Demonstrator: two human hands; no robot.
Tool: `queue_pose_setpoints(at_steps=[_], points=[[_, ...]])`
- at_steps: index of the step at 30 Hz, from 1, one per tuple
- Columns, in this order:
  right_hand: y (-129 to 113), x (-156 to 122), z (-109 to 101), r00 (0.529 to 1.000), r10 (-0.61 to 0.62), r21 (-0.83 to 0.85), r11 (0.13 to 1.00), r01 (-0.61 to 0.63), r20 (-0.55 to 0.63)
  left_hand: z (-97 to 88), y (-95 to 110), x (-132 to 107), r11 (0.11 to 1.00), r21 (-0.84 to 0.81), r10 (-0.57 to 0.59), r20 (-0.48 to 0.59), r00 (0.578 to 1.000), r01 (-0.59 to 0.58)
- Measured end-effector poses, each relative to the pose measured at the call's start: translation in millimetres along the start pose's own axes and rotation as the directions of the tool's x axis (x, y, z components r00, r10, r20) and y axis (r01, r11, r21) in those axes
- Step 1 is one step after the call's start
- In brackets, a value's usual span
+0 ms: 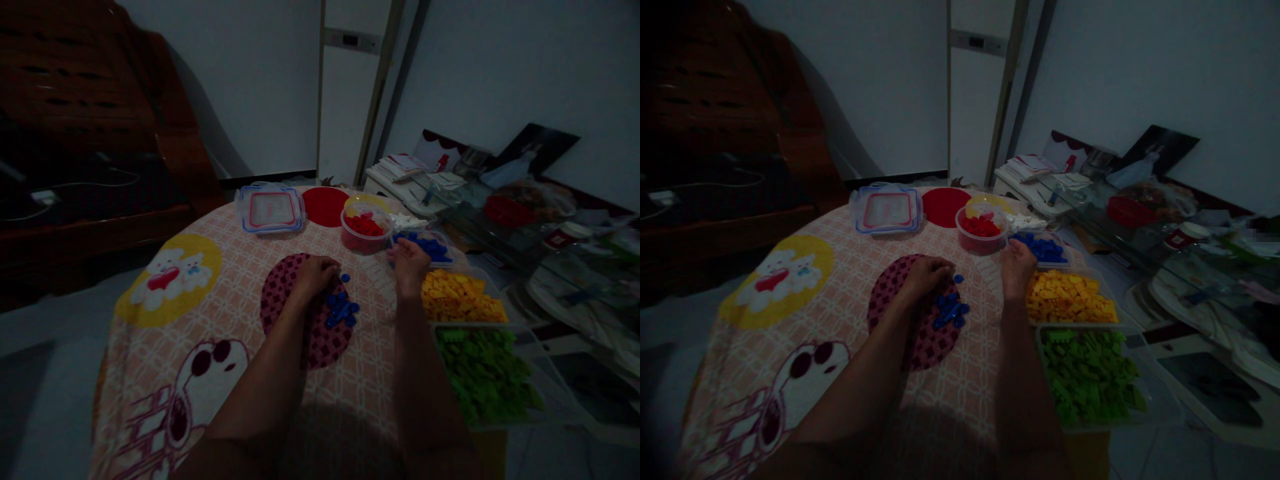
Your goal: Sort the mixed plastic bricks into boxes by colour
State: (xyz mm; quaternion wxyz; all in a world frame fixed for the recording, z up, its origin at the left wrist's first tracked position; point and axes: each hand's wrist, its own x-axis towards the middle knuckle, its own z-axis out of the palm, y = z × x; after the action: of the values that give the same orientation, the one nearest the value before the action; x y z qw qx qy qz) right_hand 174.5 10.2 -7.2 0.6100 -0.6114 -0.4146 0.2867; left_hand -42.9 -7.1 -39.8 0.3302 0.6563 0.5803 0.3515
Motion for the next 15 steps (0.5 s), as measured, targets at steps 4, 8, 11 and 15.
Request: queue_pose_setpoints(at_steps=[4,8,11,15], points=[[-6.6,-18.5,13.1,0.933,0.134,-0.143,0.986,-0.09,0.334,0.5,-1.1,0.9,1.0,0.006,0.006,-0.002,1.0,-0.006],[-6.8,-29.7,20.6,0.867,0.181,-0.273,0.961,-0.055,0.464,1.5,-3.9,3.3,0.999,0.033,0.023,-0.018,1.0,-0.023],[-4.3,-35.7,24.8,0.832,0.188,-0.335,0.942,-0.003,0.522,1.3,-4.7,4.5,0.998,0.054,0.033,-0.012,0.999,-0.032],[0.6,-41.4,31.5,0.756,0.11,-0.424,0.875,0.234,0.645,0.3,-3.8,4.8,0.995,0.094,0.044,-0.013,0.999,-0.043]])
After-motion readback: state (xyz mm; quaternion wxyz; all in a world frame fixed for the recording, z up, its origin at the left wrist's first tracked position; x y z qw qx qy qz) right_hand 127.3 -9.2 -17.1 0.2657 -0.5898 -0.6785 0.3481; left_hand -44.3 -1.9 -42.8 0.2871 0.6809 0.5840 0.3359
